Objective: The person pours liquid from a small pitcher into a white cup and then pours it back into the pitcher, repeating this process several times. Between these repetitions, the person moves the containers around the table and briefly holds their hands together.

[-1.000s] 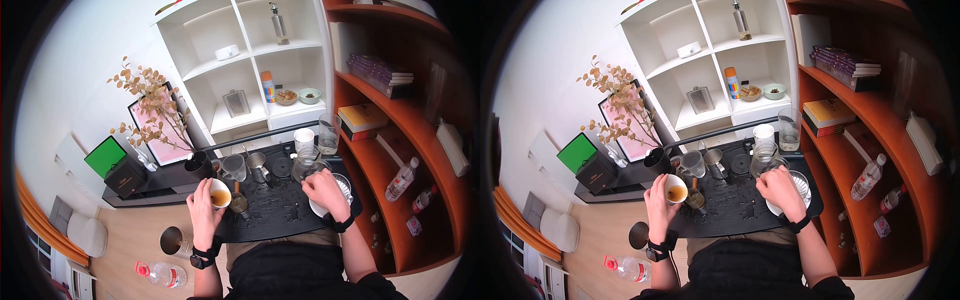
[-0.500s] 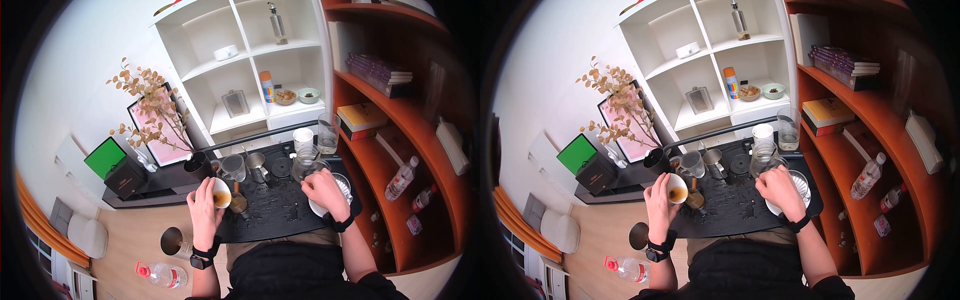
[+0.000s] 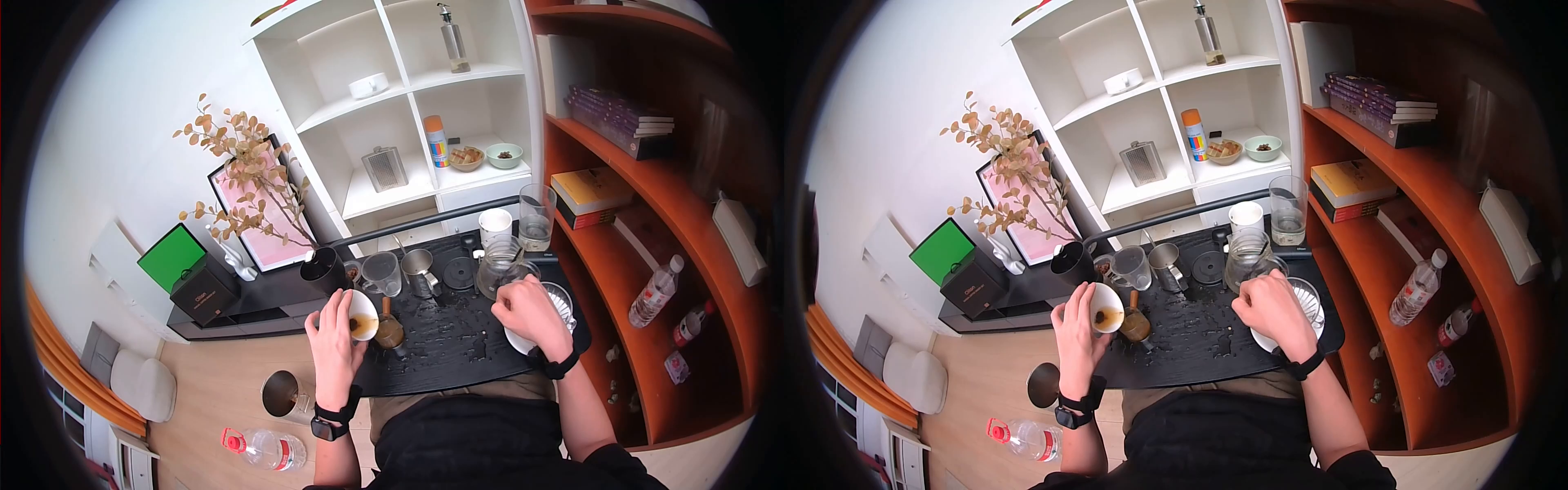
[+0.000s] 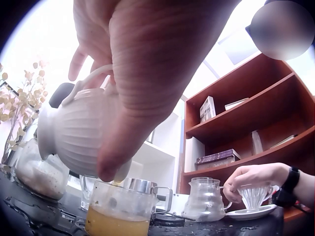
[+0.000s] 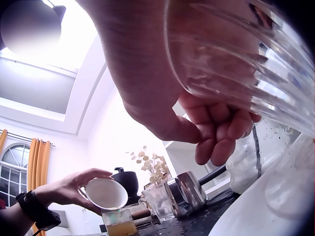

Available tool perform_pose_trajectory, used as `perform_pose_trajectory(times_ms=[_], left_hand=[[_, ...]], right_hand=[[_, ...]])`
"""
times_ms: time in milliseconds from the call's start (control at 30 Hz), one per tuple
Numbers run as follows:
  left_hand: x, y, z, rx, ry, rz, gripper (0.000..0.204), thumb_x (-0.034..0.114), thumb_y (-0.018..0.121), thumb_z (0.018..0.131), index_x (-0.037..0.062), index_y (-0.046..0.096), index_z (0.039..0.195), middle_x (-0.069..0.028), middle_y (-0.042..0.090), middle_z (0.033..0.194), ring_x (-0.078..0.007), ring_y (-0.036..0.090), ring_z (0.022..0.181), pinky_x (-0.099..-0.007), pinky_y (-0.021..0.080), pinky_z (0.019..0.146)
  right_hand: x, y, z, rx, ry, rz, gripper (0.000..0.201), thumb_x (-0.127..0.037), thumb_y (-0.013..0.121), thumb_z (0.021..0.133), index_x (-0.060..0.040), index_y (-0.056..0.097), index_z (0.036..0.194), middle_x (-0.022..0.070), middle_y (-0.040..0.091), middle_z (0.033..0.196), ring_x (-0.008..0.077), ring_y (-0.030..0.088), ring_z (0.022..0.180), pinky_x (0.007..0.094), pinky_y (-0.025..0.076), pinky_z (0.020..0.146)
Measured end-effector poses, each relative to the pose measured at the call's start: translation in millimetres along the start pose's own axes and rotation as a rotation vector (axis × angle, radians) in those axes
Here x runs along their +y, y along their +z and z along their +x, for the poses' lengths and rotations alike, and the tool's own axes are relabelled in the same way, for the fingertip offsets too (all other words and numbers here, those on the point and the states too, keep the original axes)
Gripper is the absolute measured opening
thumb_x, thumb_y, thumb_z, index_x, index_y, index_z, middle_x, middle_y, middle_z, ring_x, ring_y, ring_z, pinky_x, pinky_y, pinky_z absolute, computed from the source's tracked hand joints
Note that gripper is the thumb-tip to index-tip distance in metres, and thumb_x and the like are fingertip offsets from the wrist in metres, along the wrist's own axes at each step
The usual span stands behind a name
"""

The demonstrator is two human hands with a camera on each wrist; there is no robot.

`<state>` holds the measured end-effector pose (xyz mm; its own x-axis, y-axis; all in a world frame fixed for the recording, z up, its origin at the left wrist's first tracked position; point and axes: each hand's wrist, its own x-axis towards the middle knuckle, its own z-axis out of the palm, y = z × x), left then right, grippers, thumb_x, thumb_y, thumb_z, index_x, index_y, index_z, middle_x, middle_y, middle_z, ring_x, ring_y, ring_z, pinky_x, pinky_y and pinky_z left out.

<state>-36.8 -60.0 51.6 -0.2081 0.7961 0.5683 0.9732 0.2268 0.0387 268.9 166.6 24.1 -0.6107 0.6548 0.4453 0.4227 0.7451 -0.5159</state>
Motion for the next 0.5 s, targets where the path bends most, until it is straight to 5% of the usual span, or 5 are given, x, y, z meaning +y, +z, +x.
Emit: perform_pose_trajectory(times_ms=[233, 500], left_hand=[[1.6, -2.8, 0.0, -0.002, -0.007, 0.001, 0.117, 0.002, 0.1, 0.065, 0.0083, 0.05, 0.171, -0.0163, 0.058, 0.169, -0.0334, 0.058, 0.154, -0.0578, 0.04, 0.128], [0.7, -2.0, -0.1, 0.011, -0.001, -0.012, 0.117, 0.002, 0.1, 0.066, 0.0086, 0.05, 0.171, -0.0161, 0.058, 0.169, -0.0337, 0.059, 0.154, -0.0582, 0.04, 0.128]], right_hand=[[-1.2, 0.0, -0.1, 0.011, -0.011, 0.001, 0.028, -0.016, 0.071, 0.093, 0.0028, 0.077, 0.074, 0.025, 0.074, 0.075, 0.0443, 0.071, 0.076, 0.047, 0.055, 0.098], [-8.1, -5.2, 0.3, 0.002, -0.002, 0.003, 0.049, -0.033, 0.079, 0.108, 0.0051, 0.078, 0.077, 0.0261, 0.067, 0.069, 0.0471, 0.065, 0.072, 0.0491, 0.052, 0.091]])
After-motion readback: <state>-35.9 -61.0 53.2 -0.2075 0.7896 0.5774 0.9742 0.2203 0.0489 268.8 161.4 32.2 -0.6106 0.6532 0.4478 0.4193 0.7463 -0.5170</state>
